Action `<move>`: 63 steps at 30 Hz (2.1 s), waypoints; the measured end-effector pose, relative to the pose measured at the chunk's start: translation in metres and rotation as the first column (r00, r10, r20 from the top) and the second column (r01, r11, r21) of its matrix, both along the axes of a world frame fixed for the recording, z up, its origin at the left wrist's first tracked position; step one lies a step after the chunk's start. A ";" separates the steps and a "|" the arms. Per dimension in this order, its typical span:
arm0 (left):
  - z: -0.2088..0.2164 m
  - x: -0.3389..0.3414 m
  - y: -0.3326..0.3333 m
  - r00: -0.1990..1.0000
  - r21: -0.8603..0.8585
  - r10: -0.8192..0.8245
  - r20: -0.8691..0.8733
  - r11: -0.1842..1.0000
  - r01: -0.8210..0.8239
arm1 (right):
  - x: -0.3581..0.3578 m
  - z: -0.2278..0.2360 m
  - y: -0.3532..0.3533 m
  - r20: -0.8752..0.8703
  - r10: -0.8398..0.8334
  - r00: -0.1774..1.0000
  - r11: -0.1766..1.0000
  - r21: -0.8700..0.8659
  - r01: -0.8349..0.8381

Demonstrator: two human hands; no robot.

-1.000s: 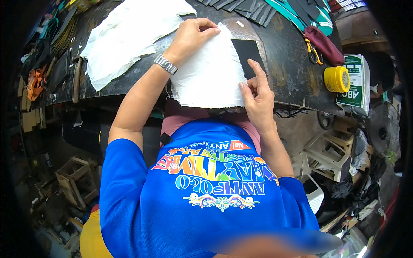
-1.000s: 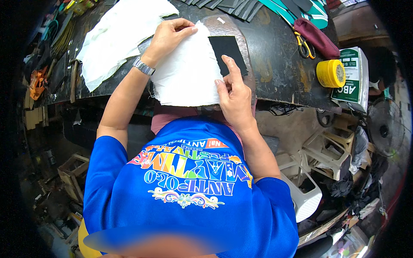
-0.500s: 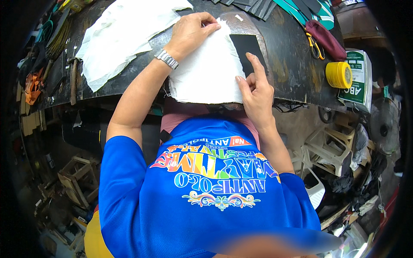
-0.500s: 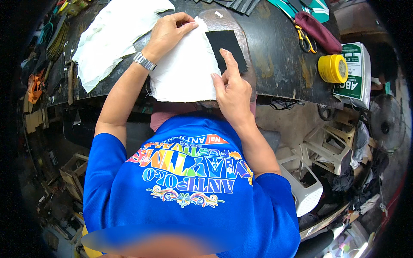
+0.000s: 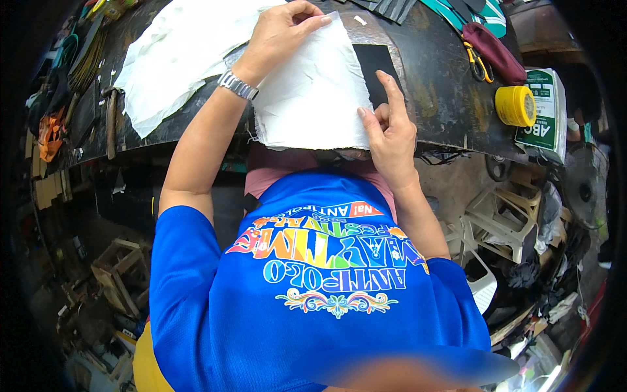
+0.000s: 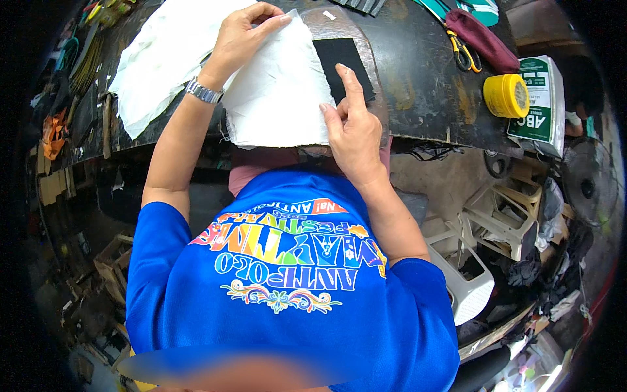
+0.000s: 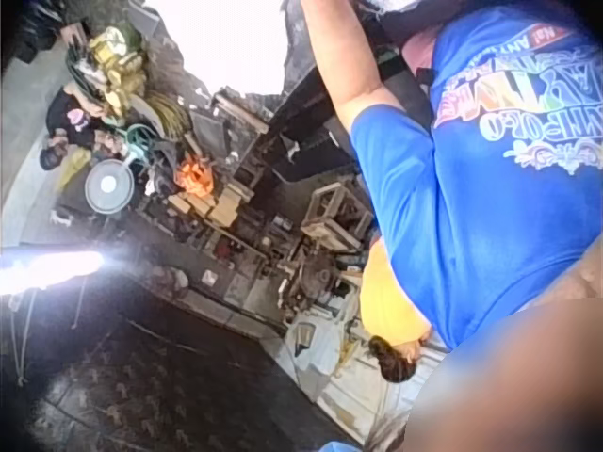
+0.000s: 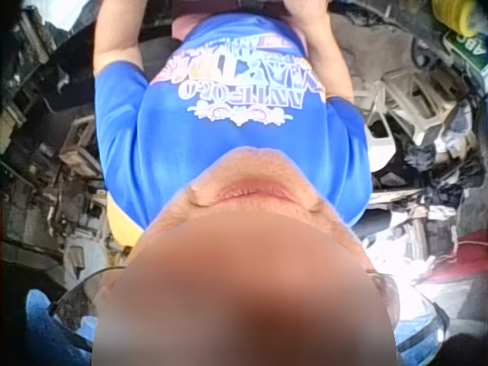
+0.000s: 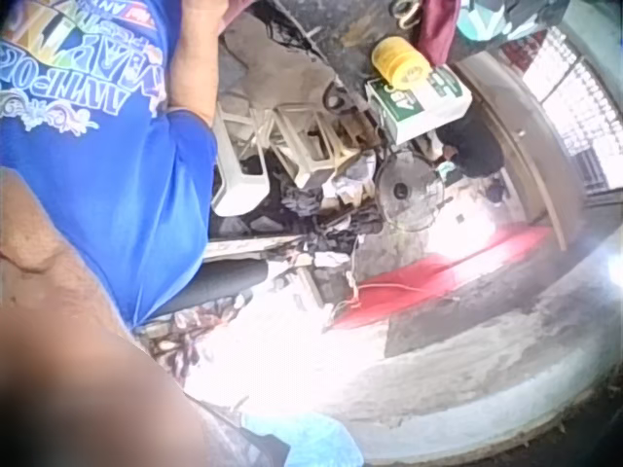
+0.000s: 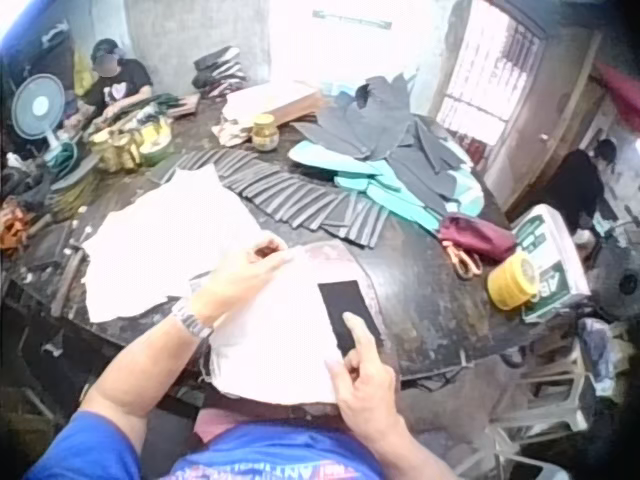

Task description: The person repeatedly rubs a small black rectangular piece against a white paper towel on a workbench. They flip the black piece and the paper towel several times and continue rubbing the surfaces together.

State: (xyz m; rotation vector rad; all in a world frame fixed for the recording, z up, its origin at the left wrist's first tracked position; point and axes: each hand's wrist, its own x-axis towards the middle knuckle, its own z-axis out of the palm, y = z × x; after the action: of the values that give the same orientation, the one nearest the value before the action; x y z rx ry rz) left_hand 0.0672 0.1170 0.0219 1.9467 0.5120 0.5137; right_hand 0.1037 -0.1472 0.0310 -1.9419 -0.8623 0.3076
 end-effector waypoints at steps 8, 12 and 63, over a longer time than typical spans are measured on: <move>-0.015 0.013 -0.004 0.985 0.542 0.048 -0.165 0.839 0.050 | -0.001 0.000 0.004 0.038 -0.033 0.999 0.999 -0.031 0.034; -0.001 0.008 -0.007 0.998 0.354 0.068 -0.008 0.933 -0.061 | -0.002 -0.002 0.004 0.057 -0.036 0.998 0.999 -0.016 0.037; 0.006 -0.013 -0.054 0.962 0.565 -0.171 0.212 0.825 0.022 | 0.173 -0.003 0.060 0.503 0.047 0.863 0.997 -0.078 -0.009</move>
State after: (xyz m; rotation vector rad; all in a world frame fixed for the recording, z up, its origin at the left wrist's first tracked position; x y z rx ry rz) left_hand 0.0542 0.0632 0.0276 2.3991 0.0884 0.9120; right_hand 0.2763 -0.0873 0.0282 -2.1163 -1.2298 -0.1732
